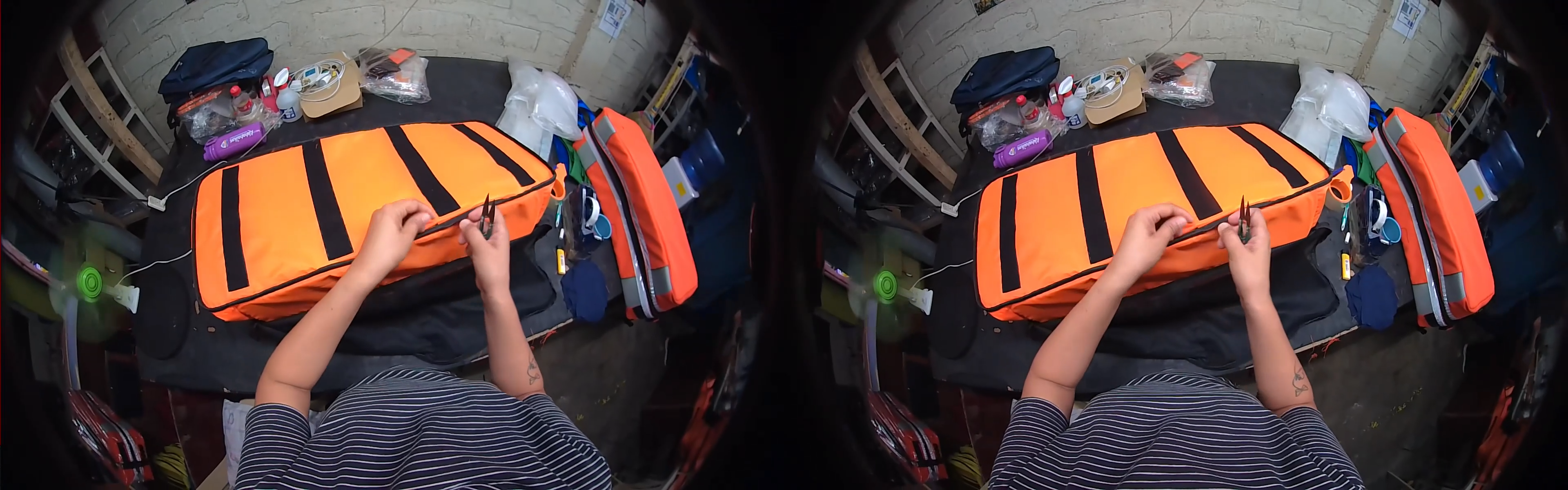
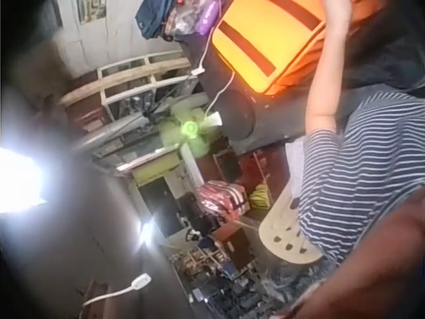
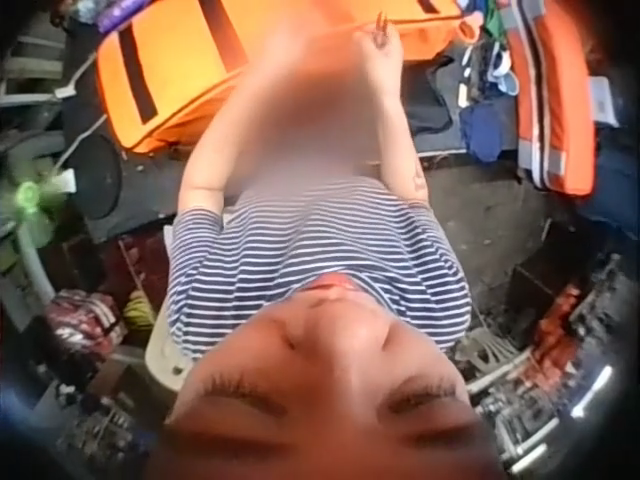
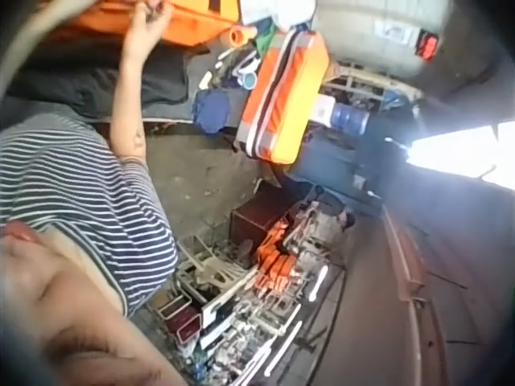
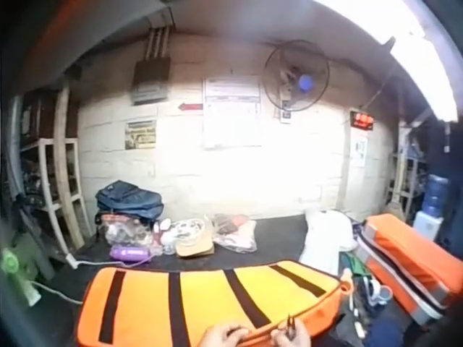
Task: The person is repairing a zipper on a large orange trauma kit bag using small hand snips.
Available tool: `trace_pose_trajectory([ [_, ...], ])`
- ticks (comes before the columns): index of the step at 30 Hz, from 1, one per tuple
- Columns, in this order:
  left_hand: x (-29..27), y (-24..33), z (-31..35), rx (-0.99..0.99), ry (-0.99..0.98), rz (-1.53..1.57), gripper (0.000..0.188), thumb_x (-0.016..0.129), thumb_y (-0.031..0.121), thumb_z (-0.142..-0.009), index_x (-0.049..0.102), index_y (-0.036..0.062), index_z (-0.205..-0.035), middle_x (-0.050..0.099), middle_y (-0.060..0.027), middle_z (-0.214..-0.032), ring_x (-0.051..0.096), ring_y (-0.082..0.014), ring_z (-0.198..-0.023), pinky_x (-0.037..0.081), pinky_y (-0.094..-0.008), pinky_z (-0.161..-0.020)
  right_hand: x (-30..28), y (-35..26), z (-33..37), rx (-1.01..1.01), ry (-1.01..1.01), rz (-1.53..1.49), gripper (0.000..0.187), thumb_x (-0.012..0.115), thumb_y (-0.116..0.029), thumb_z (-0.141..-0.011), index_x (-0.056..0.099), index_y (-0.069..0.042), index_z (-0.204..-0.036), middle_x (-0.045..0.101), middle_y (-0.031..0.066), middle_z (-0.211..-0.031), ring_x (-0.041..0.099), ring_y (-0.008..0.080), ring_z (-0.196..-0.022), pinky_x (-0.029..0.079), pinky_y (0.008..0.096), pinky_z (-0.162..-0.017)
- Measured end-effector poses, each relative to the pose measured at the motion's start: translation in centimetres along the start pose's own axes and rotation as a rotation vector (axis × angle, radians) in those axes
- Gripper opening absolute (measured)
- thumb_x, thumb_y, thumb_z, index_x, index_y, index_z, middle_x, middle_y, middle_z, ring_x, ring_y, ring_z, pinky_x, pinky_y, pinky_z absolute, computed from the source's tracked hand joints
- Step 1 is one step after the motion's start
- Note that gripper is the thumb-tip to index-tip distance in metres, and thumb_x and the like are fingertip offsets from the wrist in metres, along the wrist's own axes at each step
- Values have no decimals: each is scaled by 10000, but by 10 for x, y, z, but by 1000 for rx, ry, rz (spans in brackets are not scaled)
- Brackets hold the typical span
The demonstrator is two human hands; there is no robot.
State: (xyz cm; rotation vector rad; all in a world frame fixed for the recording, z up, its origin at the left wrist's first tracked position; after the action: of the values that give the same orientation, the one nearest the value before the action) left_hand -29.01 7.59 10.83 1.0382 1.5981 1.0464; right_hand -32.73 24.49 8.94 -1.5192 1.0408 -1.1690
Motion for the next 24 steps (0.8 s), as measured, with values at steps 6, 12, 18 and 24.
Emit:
trace_pose_trajectory([
  [6,6,7,-5,45,-8,-252,82,684,67,-806,675,-12,-827,602,-142,-796,610,-278,-744,489,-359,-700,-7,-32,1,-156,-66,333,210,658,-134,-898,520,-23,-1010,545,7,-763,485,62,-684,422,221,-637],
  [12,4,2,-9,186,83,-190,115,562,94,-913,576,-8,-860,571,-111,-702,561,-236,-629,474,-358,-630,-7,-52,13,-294,-175,848,224,680,-161,-870,600,19,-976,639,124,-892,628,189,-744,484,298,-639],
  [18,4,3,6,140,48,-139,51,661,51,-835,645,3,-839,574,-56,-769,549,-133,-685,458,-259,-644,-8,-12,-2,-32,-54,435,159,682,-129,-891,565,-44,-958,578,-13,-784,543,33,-727,435,186,-641],
  [24,7,-10,-9,76,-147,-145,125,708,56,-771,738,6,-881,668,-107,-774,636,-194,-753,495,-304,-707,5,11,-16,-217,93,377,233,692,-106,-808,522,-20,-942,611,125,-711,646,254,-653,491,369,-591],
])
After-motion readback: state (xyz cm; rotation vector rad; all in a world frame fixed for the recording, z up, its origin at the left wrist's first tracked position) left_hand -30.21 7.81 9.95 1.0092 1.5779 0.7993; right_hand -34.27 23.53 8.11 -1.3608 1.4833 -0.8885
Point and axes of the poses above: each hand's wrist, its own z-axis away from the middle knuckle, its own x-axis out of the palm, y = z × x, the point moved 7 cm from there along -z, towards the middle knuckle
